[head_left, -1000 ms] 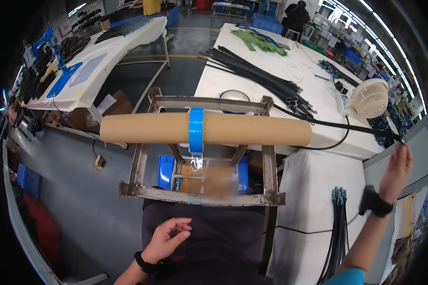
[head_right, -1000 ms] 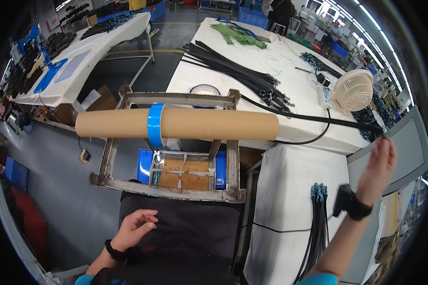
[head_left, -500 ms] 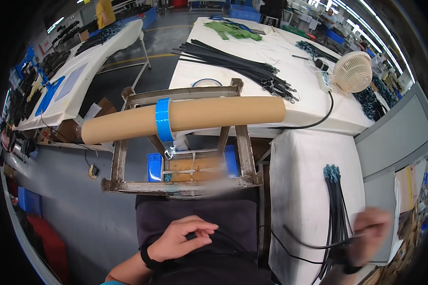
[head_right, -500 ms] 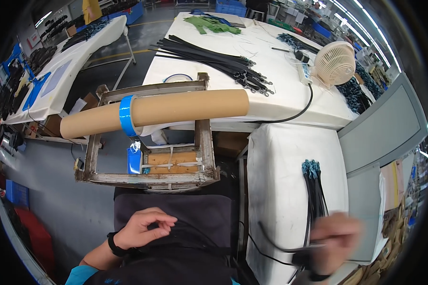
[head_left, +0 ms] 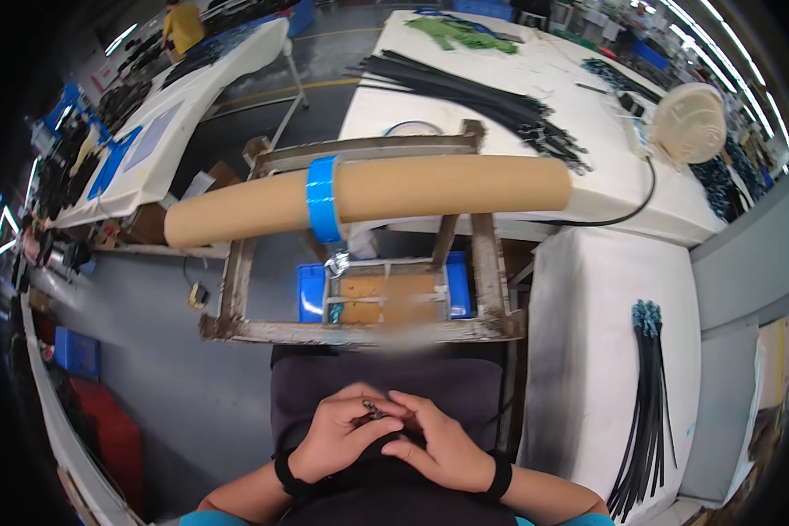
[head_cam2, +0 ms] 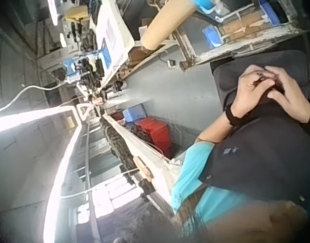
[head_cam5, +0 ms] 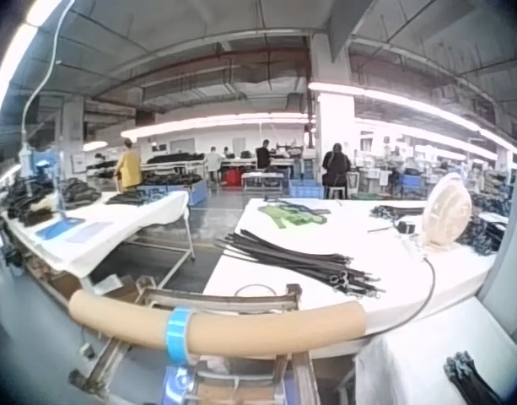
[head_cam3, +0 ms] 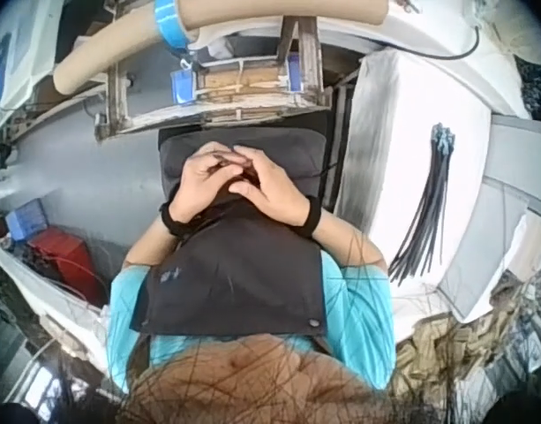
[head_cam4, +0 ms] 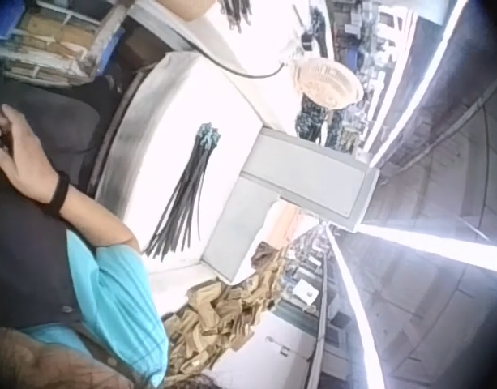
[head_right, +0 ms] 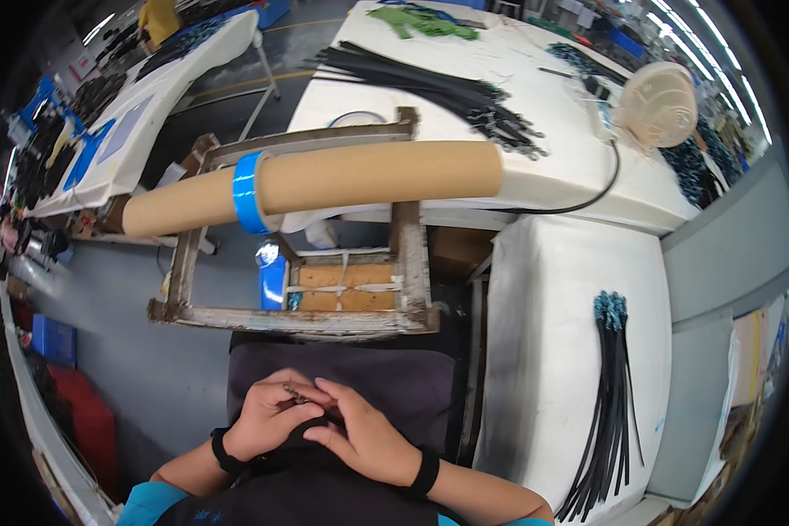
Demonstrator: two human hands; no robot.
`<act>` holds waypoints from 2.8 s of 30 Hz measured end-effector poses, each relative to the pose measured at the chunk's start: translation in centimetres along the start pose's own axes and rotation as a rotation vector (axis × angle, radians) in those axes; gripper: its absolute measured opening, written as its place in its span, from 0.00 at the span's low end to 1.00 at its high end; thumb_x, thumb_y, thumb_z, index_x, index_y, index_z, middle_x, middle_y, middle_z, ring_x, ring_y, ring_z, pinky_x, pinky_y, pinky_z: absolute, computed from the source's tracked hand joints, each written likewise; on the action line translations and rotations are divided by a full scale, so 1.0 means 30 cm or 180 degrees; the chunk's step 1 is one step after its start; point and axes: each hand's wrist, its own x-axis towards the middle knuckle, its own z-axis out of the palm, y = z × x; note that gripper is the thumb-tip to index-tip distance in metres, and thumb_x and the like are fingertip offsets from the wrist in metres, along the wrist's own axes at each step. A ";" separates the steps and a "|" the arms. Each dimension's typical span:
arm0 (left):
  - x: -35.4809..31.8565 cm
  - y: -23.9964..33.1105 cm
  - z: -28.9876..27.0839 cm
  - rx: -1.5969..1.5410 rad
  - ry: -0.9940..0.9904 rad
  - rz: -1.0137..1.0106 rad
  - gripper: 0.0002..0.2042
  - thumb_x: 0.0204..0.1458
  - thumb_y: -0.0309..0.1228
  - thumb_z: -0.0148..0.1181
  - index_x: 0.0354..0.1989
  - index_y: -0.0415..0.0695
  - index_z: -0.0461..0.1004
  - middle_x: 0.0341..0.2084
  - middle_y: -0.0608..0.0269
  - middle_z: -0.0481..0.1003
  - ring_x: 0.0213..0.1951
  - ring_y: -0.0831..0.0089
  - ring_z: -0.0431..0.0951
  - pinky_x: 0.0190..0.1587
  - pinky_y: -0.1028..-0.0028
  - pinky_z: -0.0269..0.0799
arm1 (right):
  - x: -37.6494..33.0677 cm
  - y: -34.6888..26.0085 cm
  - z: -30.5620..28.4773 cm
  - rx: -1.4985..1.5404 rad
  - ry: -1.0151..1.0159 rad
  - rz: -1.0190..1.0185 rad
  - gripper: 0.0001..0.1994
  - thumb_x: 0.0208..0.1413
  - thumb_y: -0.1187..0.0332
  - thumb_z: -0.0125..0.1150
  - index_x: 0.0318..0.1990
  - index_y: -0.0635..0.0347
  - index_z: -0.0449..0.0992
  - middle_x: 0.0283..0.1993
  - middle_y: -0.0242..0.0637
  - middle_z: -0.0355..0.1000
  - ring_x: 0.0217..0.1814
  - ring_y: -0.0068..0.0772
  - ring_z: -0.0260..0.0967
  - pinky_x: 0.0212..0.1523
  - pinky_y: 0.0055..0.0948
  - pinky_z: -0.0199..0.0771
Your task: The recorder is assembling lanyards by attaching metal clips to thin straps using a jig.
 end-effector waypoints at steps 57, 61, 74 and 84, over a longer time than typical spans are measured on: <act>-0.132 -0.040 -0.106 -0.2200 -0.0207 -0.0725 0.10 0.57 0.21 0.54 0.47 0.37 0.70 0.36 0.66 0.73 0.39 0.81 0.73 0.43 0.79 0.71 | 0.182 -0.121 -0.048 -0.1706 -0.0512 -0.1100 0.16 0.41 0.71 0.69 0.41 0.58 0.77 0.22 0.35 0.64 0.19 0.32 0.63 0.18 0.29 0.62; -0.119 -0.015 -0.112 -0.2067 -0.0361 -0.0709 0.11 0.57 0.20 0.53 0.49 0.37 0.70 0.37 0.65 0.72 0.41 0.81 0.72 0.45 0.78 0.70 | 0.174 -0.106 -0.053 -0.1474 -0.0520 -0.1297 0.19 0.38 0.71 0.69 0.43 0.57 0.77 0.22 0.33 0.65 0.19 0.31 0.65 0.19 0.28 0.64; -0.143 0.012 -0.154 0.0936 0.1092 0.0680 0.27 0.55 0.30 0.53 0.63 0.36 0.56 0.60 0.43 0.55 0.56 0.54 0.63 0.56 0.63 0.62 | 0.135 -0.099 -0.027 -0.1343 -0.0453 -0.1451 0.21 0.37 0.71 0.70 0.44 0.54 0.79 0.23 0.28 0.66 0.21 0.27 0.66 0.20 0.25 0.64; -0.159 -0.018 -0.169 0.1372 0.1587 0.0079 0.38 0.54 0.40 0.57 0.66 0.33 0.44 0.64 0.40 0.47 0.63 0.50 0.53 0.60 0.59 0.57 | 0.099 -0.062 -0.017 -0.1660 -0.0463 -0.1304 0.19 0.39 0.71 0.69 0.44 0.55 0.78 0.22 0.29 0.65 0.20 0.27 0.65 0.20 0.26 0.64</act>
